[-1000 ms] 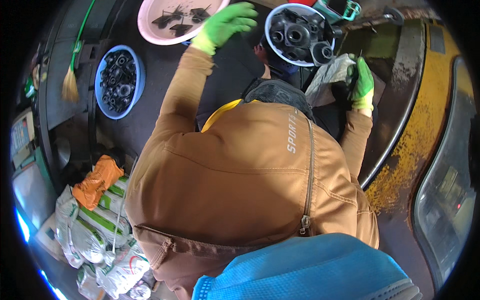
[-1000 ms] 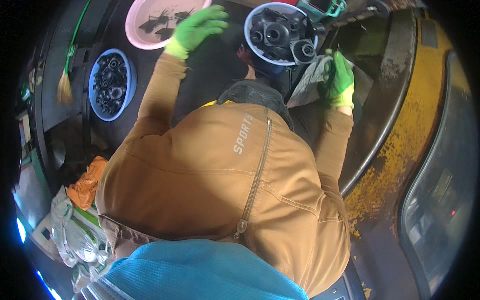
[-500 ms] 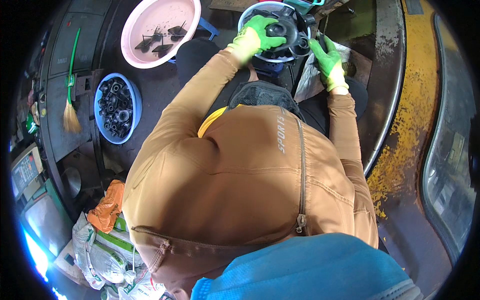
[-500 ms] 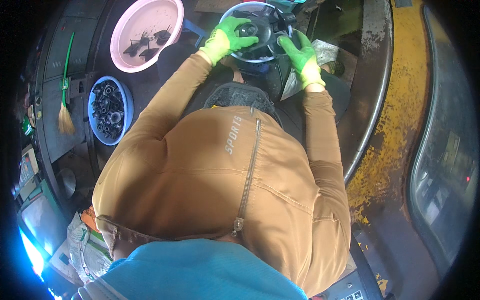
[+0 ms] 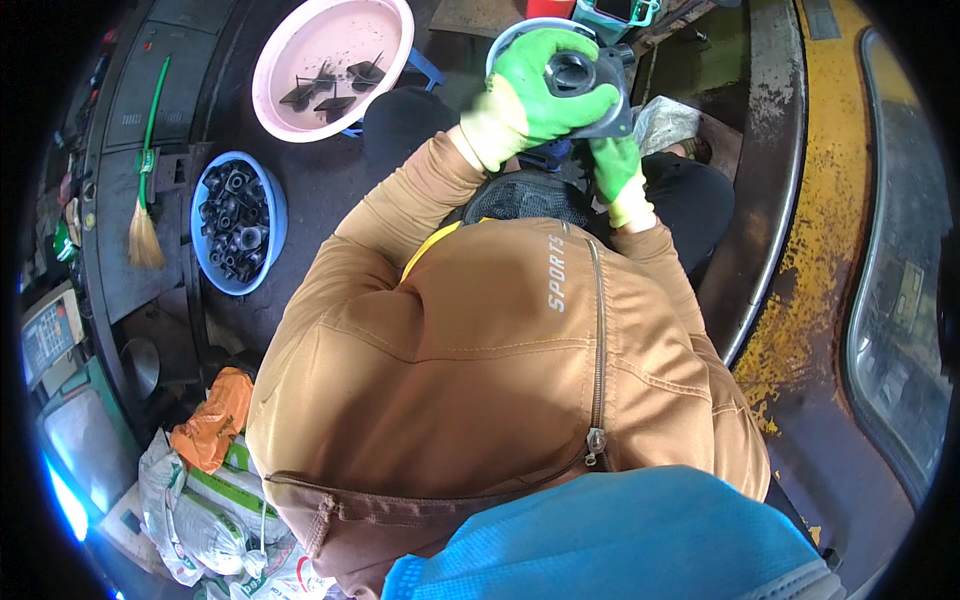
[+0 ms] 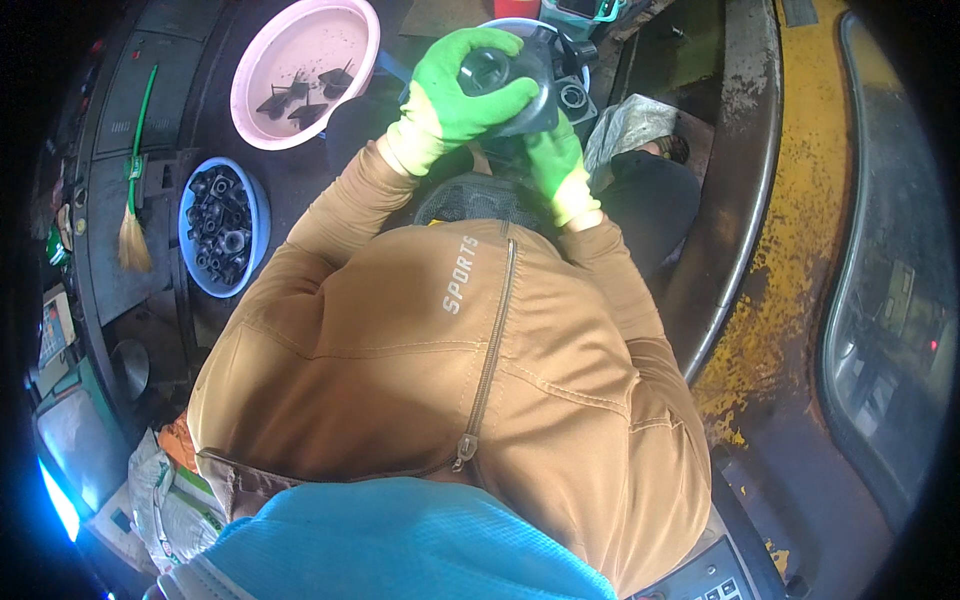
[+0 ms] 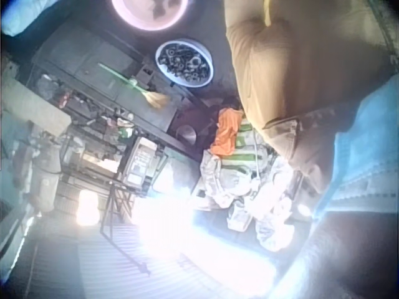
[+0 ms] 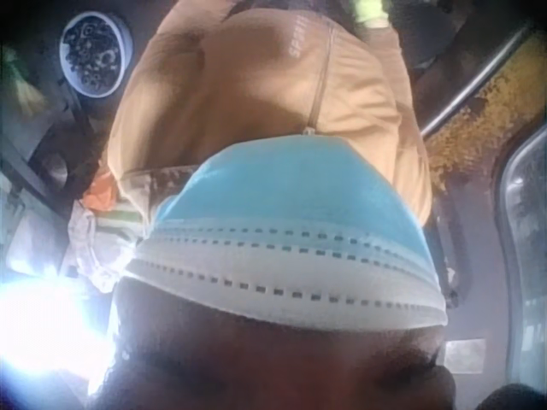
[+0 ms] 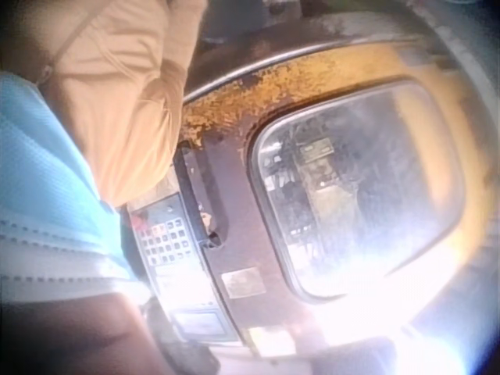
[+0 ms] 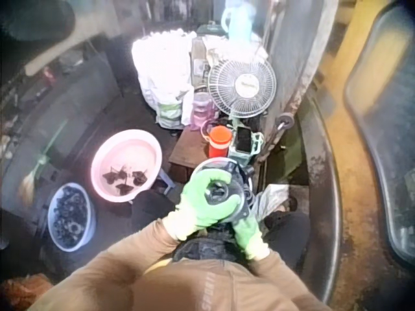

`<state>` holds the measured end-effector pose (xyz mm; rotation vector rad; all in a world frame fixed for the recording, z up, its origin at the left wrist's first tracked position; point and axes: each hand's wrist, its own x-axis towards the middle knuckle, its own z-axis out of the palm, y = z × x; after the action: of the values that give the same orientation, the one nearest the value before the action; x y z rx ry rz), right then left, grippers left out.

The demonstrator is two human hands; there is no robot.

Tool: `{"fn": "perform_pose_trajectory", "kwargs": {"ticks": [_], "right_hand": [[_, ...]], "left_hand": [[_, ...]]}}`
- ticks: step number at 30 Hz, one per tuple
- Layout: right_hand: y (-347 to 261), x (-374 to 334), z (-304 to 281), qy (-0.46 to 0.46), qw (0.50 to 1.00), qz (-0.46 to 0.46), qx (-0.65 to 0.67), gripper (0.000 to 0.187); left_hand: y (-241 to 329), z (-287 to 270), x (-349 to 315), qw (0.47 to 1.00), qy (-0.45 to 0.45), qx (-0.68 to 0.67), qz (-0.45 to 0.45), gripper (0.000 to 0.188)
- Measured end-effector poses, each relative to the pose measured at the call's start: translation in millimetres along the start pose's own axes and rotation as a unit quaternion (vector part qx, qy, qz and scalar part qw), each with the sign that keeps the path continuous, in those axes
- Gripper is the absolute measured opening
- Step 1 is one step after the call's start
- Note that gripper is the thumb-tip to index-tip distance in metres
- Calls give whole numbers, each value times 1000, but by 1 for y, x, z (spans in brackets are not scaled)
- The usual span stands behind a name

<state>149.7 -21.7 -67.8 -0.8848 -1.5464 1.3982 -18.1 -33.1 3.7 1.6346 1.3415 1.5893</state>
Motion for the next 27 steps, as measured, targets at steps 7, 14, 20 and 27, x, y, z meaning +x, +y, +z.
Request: {"fn": "perform_pose_trajectory", "kwargs": {"ticks": [7,14,20,27], "right_hand": [[-21,11,19,74,975,-192,-83,35],[-55,13,13,-20,957,-202,-206,40],[-58,6,-8,-127,986,-72,-76,53],[-47,9,-29,-232,973,1,-3,59]], "left_hand": [[17,27,-16,998,42,44,9,48],[19,19,-13,994,8,78,70,42],[14,3,-5,986,-103,-3,133,35],[15,-2,7,956,-261,-122,54,36]]}}
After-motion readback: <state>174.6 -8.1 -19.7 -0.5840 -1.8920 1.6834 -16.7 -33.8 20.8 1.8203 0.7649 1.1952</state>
